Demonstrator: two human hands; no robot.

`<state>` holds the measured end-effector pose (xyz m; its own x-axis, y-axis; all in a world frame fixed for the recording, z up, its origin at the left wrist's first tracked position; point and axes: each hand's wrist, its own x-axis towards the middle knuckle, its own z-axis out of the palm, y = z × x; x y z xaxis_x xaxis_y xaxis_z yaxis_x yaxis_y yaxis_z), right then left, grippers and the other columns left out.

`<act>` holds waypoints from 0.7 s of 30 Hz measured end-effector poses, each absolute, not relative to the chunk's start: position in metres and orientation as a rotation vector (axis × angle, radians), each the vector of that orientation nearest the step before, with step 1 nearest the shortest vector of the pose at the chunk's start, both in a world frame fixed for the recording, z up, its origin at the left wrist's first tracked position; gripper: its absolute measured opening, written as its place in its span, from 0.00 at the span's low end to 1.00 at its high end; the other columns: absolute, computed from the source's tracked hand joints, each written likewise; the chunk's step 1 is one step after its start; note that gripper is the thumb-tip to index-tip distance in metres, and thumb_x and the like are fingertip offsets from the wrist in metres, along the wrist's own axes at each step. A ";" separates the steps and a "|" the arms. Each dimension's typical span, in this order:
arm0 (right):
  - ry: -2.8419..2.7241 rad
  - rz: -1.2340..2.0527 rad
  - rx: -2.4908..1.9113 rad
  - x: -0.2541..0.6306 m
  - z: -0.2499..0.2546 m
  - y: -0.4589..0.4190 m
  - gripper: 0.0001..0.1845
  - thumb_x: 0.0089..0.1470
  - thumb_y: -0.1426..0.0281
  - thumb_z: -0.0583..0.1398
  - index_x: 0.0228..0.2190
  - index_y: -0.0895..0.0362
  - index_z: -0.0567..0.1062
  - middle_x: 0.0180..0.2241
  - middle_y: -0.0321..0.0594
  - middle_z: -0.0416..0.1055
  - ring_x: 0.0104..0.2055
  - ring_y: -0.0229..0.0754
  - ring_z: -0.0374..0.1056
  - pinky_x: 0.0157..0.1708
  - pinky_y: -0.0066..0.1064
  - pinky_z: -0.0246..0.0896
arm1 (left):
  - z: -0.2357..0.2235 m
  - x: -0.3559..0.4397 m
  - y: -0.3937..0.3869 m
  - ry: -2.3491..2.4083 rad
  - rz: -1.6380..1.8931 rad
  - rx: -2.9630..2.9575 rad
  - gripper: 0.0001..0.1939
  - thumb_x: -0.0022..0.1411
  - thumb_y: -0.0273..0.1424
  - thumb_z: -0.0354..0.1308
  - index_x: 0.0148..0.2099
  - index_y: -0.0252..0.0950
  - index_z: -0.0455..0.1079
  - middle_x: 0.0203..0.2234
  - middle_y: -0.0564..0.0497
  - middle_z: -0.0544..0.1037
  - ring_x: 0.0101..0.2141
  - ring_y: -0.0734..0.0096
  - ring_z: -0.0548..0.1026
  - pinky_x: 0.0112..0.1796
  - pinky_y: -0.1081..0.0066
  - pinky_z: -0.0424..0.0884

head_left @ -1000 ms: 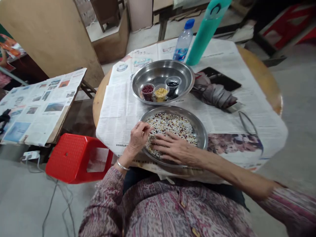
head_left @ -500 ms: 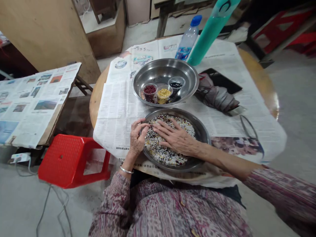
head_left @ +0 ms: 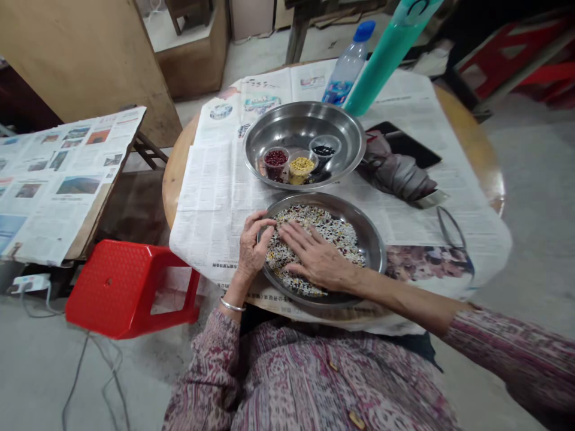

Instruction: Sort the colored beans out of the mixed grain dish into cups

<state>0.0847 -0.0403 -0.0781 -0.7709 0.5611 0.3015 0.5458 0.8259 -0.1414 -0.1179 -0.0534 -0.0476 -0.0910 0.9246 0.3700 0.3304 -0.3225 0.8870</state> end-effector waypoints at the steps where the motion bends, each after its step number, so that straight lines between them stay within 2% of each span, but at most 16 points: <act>1: -2.705 0.063 -0.723 0.083 -0.078 -0.043 0.43 0.69 0.52 0.48 0.73 0.64 0.41 0.69 0.59 0.56 0.74 0.58 0.45 0.69 0.58 0.46 | -0.047 -0.118 -0.053 1.372 1.430 1.646 0.11 0.73 0.37 0.54 0.46 0.38 0.76 0.54 0.44 0.74 0.58 0.61 0.71 0.62 0.57 0.66; 5: -2.780 0.108 -0.429 0.078 -0.070 -0.044 0.31 0.69 0.59 0.52 0.67 0.61 0.59 0.65 0.55 0.64 0.71 0.56 0.54 0.67 0.57 0.50 | -0.047 -0.118 -0.052 1.387 1.420 1.645 0.11 0.73 0.37 0.54 0.45 0.38 0.76 0.53 0.44 0.74 0.58 0.61 0.71 0.62 0.57 0.66; 7: -2.768 0.108 -0.341 0.073 -0.063 -0.040 0.23 0.68 0.64 0.54 0.59 0.61 0.70 0.61 0.54 0.69 0.67 0.54 0.59 0.65 0.55 0.54 | -0.047 -0.118 -0.052 1.402 1.414 1.646 0.11 0.73 0.37 0.54 0.45 0.38 0.76 0.53 0.44 0.74 0.58 0.61 0.72 0.61 0.58 0.66; 9: -2.745 0.072 -0.251 0.069 -0.054 -0.035 0.14 0.67 0.68 0.54 0.48 0.60 0.76 0.54 0.52 0.74 0.61 0.50 0.65 0.64 0.53 0.56 | -0.046 -0.118 -0.052 1.416 1.406 1.649 0.11 0.73 0.37 0.54 0.45 0.38 0.76 0.53 0.44 0.74 0.57 0.62 0.72 0.61 0.58 0.67; 11: -2.734 0.028 -0.214 0.066 -0.047 -0.029 0.12 0.66 0.73 0.53 0.40 0.58 0.77 0.47 0.49 0.76 0.55 0.47 0.68 0.64 0.52 0.57 | -0.046 -0.118 -0.052 1.424 1.398 1.651 0.11 0.73 0.37 0.55 0.45 0.38 0.76 0.53 0.44 0.74 0.57 0.61 0.72 0.61 0.57 0.67; 13: -2.728 -0.012 -0.299 0.068 -0.043 -0.023 0.12 0.65 0.74 0.53 0.37 0.57 0.77 0.45 0.48 0.75 0.53 0.48 0.68 0.63 0.51 0.58 | -0.046 -0.118 -0.052 1.427 1.394 1.654 0.11 0.73 0.37 0.55 0.45 0.39 0.76 0.53 0.44 0.75 0.57 0.61 0.72 0.61 0.57 0.67; 18: -2.589 -0.039 -0.799 0.089 -0.048 0.000 0.13 0.63 0.74 0.53 0.42 0.59 0.77 0.49 0.53 0.73 0.53 0.53 0.66 0.55 0.48 0.63 | -0.046 -0.118 -0.051 1.423 1.408 1.654 0.10 0.72 0.37 0.56 0.44 0.38 0.76 0.53 0.44 0.75 0.56 0.61 0.73 0.61 0.57 0.67; 21: -2.464 0.038 -1.048 0.092 -0.054 0.011 0.16 0.64 0.72 0.51 0.47 0.60 0.76 0.49 0.53 0.73 0.51 0.54 0.66 0.52 0.46 0.62 | -0.046 -0.118 -0.050 1.422 1.415 1.658 0.10 0.72 0.36 0.56 0.44 0.38 0.76 0.52 0.44 0.75 0.56 0.61 0.73 0.61 0.57 0.67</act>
